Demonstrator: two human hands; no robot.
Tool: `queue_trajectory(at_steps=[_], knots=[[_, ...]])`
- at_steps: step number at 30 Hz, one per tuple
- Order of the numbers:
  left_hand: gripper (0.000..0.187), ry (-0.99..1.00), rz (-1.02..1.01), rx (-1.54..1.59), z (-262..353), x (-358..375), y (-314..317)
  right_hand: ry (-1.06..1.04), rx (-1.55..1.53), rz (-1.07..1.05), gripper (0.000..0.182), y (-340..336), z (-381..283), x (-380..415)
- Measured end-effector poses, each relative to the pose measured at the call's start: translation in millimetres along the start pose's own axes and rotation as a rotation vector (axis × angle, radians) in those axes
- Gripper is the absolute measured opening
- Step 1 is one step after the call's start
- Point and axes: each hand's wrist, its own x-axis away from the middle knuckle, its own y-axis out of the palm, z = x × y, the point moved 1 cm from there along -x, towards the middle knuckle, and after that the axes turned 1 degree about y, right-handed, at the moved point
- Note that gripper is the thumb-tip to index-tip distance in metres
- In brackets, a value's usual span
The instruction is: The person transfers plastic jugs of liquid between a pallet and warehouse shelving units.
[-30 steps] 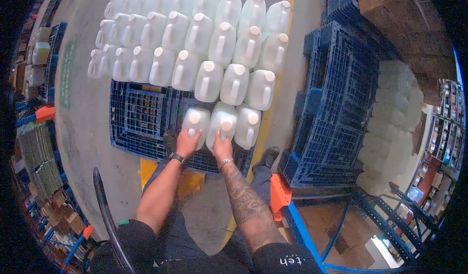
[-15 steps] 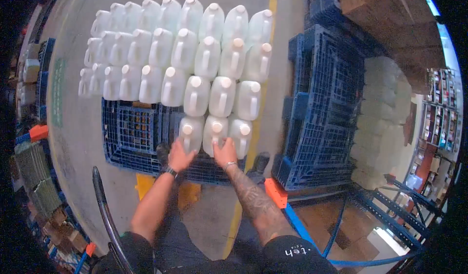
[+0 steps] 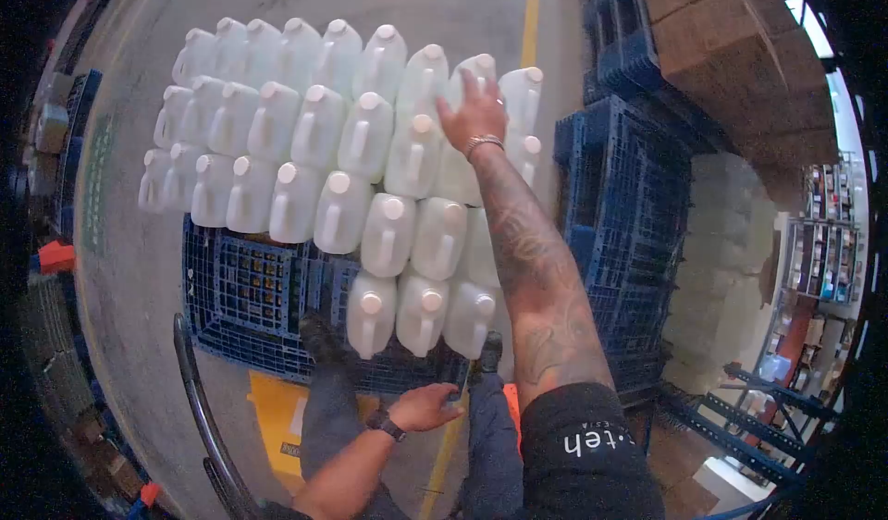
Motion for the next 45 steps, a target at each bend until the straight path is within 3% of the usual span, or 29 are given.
queue_trajectory(at_steps=[1, 5, 8, 12, 13, 15, 16, 21, 24, 29, 33, 35, 36, 40, 42, 45], knots=[[0.057, -0.06, 0.004, -0.081, 1, 1, -5, -0.015, -0.002, -0.007, 0.073, 11, -25, -3], [0.059, 0.024, 0.166, 0.107, -11, 5, -8, 0.021, 0.117, -0.259, 0.076, 47, -115, -21], [0.06, -0.017, 0.115, 0.12, -8, 14, -27, 0.252, 0.143, -0.419, 0.082, 77, -139, -32], [0.061, 0.019, 0.133, 0.232, -4, 28, -63, 0.402, 0.203, -0.266, 0.084, 91, -173, -27], [0.061, 0.021, 0.146, 0.238, -9, 29, -65, 0.388, 0.203, -0.266, 0.084, 98, -185, -30], [0.059, 0.082, 0.296, 0.258, -13, 30, -67, 0.025, 0.178, -0.183, 0.081, 111, -211, -39], [0.059, 0.081, 0.305, 0.266, -15, 29, -68, -0.044, 0.174, -0.186, 0.077, 122, -226, -44], [0.056, 0.099, 0.175, 0.264, -20, 36, -87, -0.026, 0.044, -0.272, 0.075, 150, -303, -63], [0.055, 0.098, 0.217, 0.278, -26, 52, -107, 0.122, 0.138, -0.502, 0.081, 165, -321, -70], [0.058, 0.049, 0.238, 0.342, -29, 67, -139, 0.198, 0.199, -0.468, 0.084, 179, -354, -69], [0.059, 0.14, 0.332, 0.405, -41, 68, -141, 0.023, 0.281, -0.39, 0.079, 195, -401, -77], [0.058, 0.187, 0.376, 0.481, -54, 57, -126, -0.195, 0.079, -0.274, 0.078, 203, -427, -82], [0.058, 0.212, 0.399, 0.518, -56, 58, -129, -0.092, 0.012, -0.381, 0.078, 212, -438, -88], [0.057, 0.167, 0.357, 0.463, -55, 70, -153, 0.001, -0.024, -0.449, 0.077, 218, -468, -88], [0.054, 0.192, 0.465, 0.478, -57, 67, -147, -0.315, -0.055, -0.284, 0.076, 204, -493, -69], [0.05, 0.294, 0.6, 0.743, -74, 47, -116, -0.451, 0.164, -0.391, 0.075, 190, -526, -33]])
